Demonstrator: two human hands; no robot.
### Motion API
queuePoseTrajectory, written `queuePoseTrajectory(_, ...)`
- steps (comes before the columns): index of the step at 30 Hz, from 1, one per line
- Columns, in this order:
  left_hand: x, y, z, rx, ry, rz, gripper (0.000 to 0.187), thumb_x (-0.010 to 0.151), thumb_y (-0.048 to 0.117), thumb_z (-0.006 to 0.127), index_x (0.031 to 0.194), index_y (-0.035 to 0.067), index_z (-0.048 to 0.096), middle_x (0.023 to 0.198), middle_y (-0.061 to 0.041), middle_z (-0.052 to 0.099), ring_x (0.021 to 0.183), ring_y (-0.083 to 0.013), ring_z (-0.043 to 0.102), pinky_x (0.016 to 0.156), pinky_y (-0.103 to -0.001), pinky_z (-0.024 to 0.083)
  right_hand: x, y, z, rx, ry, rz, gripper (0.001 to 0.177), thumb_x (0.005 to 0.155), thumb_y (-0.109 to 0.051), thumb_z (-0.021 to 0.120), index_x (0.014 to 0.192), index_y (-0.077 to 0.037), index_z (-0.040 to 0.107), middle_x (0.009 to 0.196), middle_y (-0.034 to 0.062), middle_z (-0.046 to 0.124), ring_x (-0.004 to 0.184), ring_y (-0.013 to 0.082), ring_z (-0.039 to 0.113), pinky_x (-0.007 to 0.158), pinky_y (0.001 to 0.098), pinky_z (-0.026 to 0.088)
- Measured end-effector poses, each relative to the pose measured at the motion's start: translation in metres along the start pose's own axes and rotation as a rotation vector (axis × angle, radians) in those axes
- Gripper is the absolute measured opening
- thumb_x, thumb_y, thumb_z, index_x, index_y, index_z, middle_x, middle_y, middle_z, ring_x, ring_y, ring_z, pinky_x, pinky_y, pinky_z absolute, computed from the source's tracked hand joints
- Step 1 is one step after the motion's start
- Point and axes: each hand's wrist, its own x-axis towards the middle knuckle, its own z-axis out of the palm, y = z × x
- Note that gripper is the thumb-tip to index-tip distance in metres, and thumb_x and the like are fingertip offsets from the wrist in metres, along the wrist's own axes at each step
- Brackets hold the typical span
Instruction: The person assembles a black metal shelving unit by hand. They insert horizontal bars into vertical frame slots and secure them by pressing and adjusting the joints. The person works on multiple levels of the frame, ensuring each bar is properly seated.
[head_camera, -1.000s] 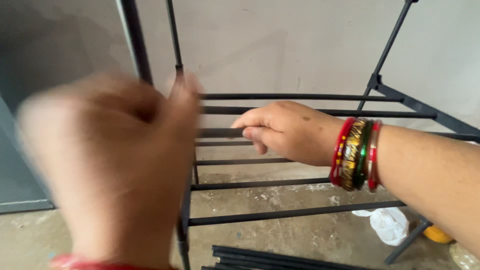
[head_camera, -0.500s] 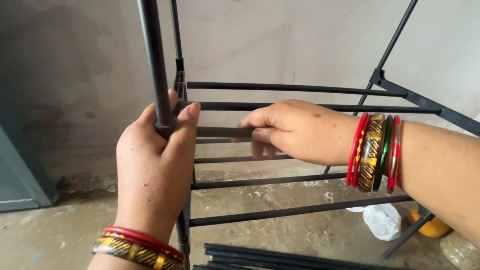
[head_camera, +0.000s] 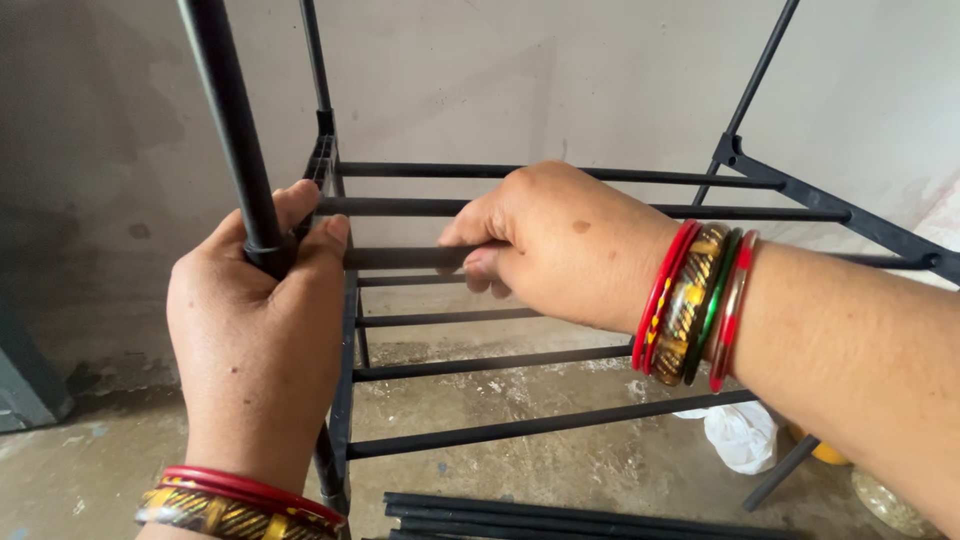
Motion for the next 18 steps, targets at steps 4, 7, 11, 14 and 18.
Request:
queuePoseTrajectory(4,0.0,0.0,-0.003,-0.073,0.021,0.029,0.026,0.091,0.021,0.071,0.113,0.007,0.077,0.074,0.002,0.07,0.06,-0.0013,0.056,0.055,-0.02,0.043,-0.001,0.007,0.008,-0.03,0.177,-0.293,0.025,0.089,-0.018,0.066,0.112,-0.017,0.077,0.094,0.0024,0.081,0.083,0.0137,0.079,0.082,0.0303,0.059)
queuePoseTrajectory(7,0.0,0.0,-0.003,-0.062,0.02,0.028,0.025,0.092,0.02,0.071,0.113,0.008,0.077,0.073,0.001,0.07,0.058,-0.0029,0.055,0.053,-0.022,0.043,0.001,0.012,0.012,-0.083,0.217,-0.296,0.03,0.088,-0.018,0.068,0.115,-0.018,0.078,0.094,0.0062,0.079,0.082,0.0198,0.077,0.081,0.0317,0.059)
queuePoseTrajectory(11,0.0,-0.002,0.0,-0.053,0.018,0.004,0.024,0.095,0.02,0.071,0.115,0.009,0.078,0.073,-0.001,0.07,0.056,-0.0054,0.053,0.051,-0.025,0.041,-0.001,0.014,0.014,-0.086,0.238,-0.269,0.027,0.088,-0.019,0.071,0.114,-0.019,0.078,0.092,0.0064,0.08,0.079,0.0196,0.078,0.081,0.0317,0.06)
queuePoseTrajectory(14,0.001,-0.003,0.001,-0.044,0.017,0.014,0.024,0.095,0.02,0.072,0.115,0.009,0.078,0.077,-0.002,0.073,0.06,-0.0058,0.057,0.053,-0.024,0.044,-0.003,0.011,0.014,-0.138,0.276,-0.263,0.029,0.083,-0.019,0.073,0.111,-0.018,0.078,0.085,0.008,0.079,0.073,0.0204,0.077,0.078,0.0326,0.06)
queuePoseTrajectory(18,0.002,-0.003,0.002,-0.113,0.028,0.063,0.024,0.093,0.017,0.07,0.114,0.006,0.076,0.085,-0.002,0.076,0.072,-0.0036,0.066,0.064,-0.019,0.051,-0.004,0.006,0.013,-0.181,0.308,-0.257,0.028,0.079,-0.02,0.077,0.106,-0.016,0.078,0.075,0.0086,0.076,0.068,0.0211,0.075,0.072,0.0352,0.059)
